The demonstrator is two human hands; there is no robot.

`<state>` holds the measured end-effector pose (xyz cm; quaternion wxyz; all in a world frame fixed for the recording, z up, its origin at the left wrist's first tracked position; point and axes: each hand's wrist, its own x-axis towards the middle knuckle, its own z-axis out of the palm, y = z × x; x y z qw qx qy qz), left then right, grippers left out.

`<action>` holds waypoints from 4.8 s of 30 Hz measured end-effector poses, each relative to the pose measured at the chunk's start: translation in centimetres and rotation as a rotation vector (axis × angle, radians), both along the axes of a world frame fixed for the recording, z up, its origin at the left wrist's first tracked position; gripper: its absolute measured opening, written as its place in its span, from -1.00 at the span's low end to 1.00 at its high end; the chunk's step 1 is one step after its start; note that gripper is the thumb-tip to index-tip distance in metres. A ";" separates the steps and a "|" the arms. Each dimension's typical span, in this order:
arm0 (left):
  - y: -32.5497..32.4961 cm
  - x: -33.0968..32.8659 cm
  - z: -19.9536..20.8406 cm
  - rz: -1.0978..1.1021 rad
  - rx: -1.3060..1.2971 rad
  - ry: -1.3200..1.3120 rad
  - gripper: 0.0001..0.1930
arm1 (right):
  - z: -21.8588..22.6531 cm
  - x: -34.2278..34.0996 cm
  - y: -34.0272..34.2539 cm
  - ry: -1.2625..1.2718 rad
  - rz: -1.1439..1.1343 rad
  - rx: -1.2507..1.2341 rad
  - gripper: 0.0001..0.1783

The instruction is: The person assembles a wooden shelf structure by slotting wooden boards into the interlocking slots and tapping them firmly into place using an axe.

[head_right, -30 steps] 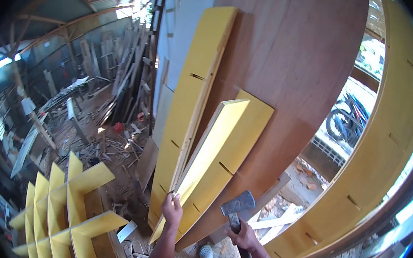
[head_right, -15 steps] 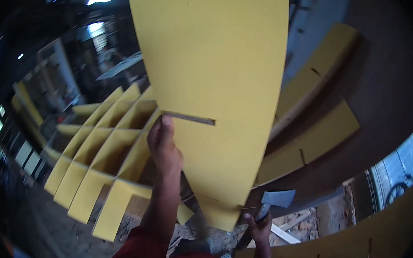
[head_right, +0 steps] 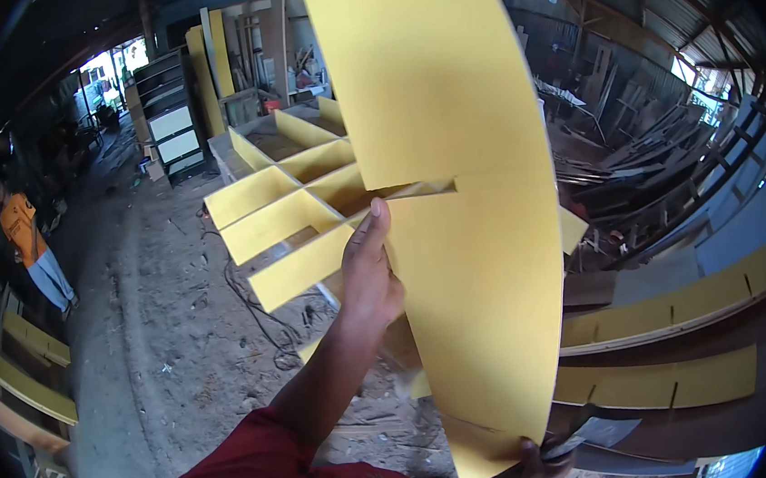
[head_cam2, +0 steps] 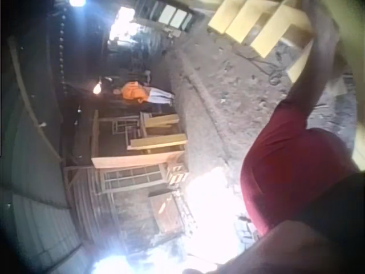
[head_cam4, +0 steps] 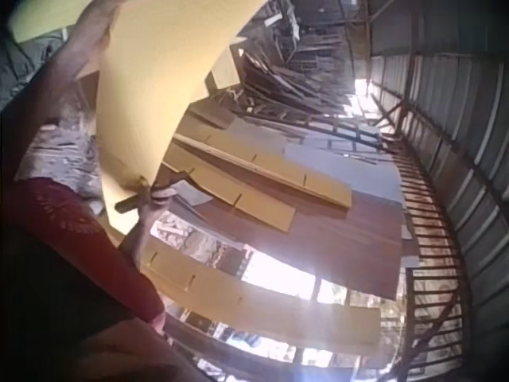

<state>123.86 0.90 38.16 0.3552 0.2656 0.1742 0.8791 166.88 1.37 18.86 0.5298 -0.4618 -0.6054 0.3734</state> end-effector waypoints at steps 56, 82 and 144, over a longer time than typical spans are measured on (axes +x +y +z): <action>-10.8 -114.1 -30.5 -1.138 -0.420 -0.067 -0.45 | 5.2 -130.5 -15.0 -0.605 -0.541 -0.164 -0.46; 22.4 -141.4 -24.0 -1.145 -0.610 0.019 -0.43 | 3.2 -162.0 10.1 -0.488 -0.821 -0.353 -0.51; 46.4 -140.3 -39.2 -1.269 -0.499 0.134 -0.54 | -11.4 -173.6 -17.1 0.515 -1.452 -0.162 -0.63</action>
